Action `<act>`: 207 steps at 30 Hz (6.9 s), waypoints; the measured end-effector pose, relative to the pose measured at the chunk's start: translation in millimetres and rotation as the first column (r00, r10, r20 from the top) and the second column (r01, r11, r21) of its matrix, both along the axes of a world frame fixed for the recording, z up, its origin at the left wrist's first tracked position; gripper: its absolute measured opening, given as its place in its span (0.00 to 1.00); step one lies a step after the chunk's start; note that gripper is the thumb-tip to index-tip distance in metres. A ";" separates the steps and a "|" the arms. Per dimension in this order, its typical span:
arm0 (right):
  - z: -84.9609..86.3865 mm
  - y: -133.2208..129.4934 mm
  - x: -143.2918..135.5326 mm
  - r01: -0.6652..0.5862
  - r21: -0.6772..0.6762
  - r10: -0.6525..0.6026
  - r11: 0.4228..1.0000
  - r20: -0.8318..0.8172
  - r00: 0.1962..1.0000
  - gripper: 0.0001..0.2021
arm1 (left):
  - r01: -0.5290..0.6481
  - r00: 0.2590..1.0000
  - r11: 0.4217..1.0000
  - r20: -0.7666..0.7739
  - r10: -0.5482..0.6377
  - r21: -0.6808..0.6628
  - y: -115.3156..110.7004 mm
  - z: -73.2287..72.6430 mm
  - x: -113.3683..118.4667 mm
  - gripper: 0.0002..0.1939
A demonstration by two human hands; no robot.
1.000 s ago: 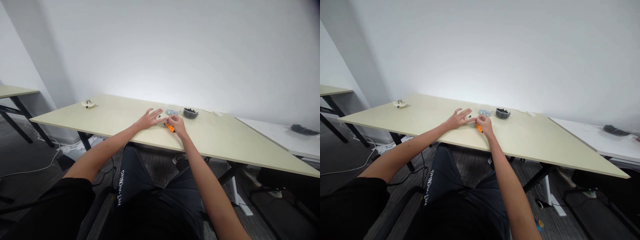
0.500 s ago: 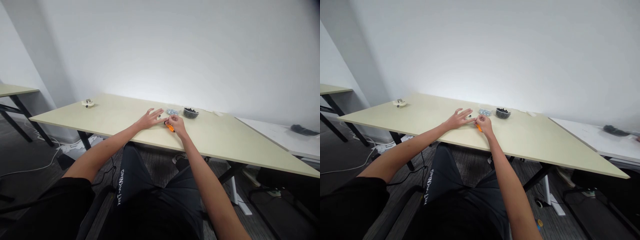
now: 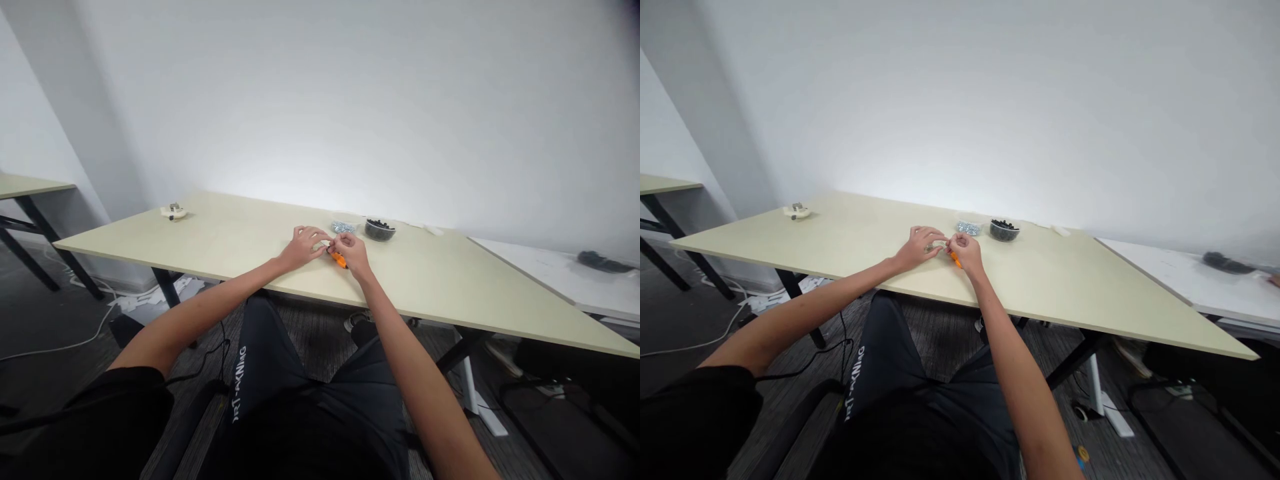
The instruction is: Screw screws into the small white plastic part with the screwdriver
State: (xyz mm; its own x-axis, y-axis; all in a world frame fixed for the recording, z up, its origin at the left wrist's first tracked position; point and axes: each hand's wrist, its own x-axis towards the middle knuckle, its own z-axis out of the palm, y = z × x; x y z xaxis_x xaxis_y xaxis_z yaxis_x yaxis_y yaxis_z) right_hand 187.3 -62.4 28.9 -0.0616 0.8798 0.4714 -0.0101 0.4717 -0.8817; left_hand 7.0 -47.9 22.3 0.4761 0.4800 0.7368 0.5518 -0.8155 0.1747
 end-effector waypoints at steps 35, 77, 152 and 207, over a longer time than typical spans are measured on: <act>-6.2 -24.6 -13.4 -0.025 0.018 0.027 1.000 -0.091 0.996 0.10 | 0.462 0.673 0.752 0.738 0.048 -0.471 -28.9 -4.8 25.4 0.09; -7.8 -32.7 -6.4 -0.301 -0.066 0.254 0.951 -0.386 0.887 0.08 | 0.059 0.917 0.767 -0.338 0.211 0.639 -17.1 1.2 -18.0 0.20; -7.4 -34.5 -9.8 -0.170 -0.089 0.125 0.981 -0.379 0.917 0.10 | 0.024 0.949 0.869 -0.284 0.135 0.495 -17.3 -5.3 -17.6 0.16; -19.1 -32.7 -8.4 0.223 0.034 -0.226 0.974 0.108 0.968 0.12 | -0.433 0.799 0.871 0.348 0.490 -0.233 35.9 -16.0 -43.3 0.03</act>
